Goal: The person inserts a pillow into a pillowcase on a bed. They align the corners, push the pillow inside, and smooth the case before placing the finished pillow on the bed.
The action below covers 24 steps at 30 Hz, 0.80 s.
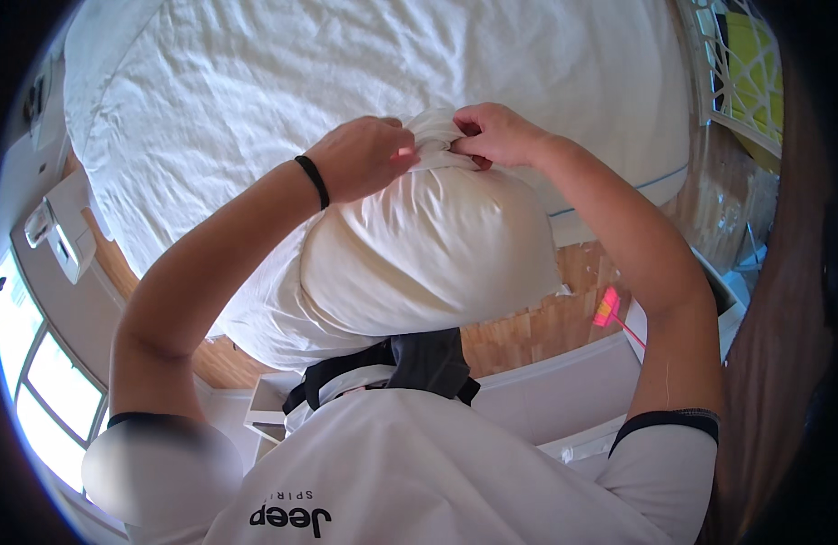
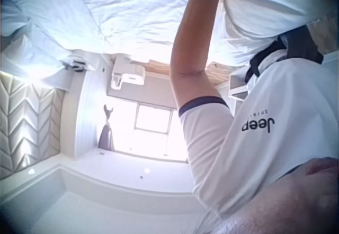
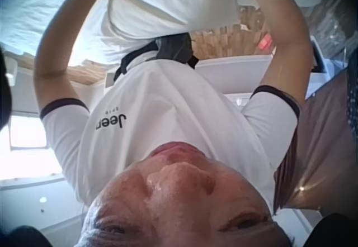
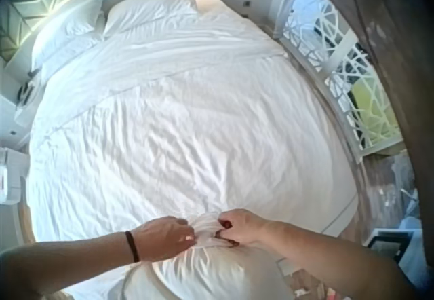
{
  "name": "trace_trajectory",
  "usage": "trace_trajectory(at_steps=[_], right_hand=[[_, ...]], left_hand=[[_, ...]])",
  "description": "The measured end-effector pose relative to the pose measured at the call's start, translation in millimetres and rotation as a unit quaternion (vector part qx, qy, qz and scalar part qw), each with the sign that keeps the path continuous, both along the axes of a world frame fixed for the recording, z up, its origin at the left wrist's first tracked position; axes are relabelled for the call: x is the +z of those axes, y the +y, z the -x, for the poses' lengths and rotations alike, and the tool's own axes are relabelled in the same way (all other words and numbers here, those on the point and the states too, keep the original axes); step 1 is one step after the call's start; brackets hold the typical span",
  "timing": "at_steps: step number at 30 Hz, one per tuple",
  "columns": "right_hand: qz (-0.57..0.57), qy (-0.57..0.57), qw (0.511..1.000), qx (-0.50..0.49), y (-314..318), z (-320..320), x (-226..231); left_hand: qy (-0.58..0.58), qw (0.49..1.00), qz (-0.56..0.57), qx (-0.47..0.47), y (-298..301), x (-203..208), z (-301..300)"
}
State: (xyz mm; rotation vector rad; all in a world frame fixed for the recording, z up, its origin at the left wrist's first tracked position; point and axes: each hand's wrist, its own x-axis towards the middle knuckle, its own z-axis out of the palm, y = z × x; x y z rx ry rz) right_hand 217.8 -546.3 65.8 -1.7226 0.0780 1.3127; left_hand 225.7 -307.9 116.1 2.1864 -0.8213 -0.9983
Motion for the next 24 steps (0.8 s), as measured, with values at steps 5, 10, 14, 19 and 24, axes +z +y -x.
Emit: trace_trajectory(at_steps=[5,10,14,19,24], right_hand=[[0.014,-0.052,0.997,0.059,8,-4,14],[0.007,-0.052,0.997,0.056,8,-6,8],[0.01,0.007,0.994,0.11,-18,-1,9],[-0.046,-0.038,0.993,0.104,-37,12,2],[-0.036,0.031,0.999,-0.014,-24,6,-3]], left_hand=[[0.27,0.961,-0.065,-0.002,0,-9,-7],[0.451,0.878,-0.017,0.159,-7,11,-9],[0.362,0.926,0.003,0.109,-15,17,8],[0.431,0.884,-0.044,0.179,-24,-7,-1],[0.376,0.897,-0.07,0.22,-29,-19,1]])
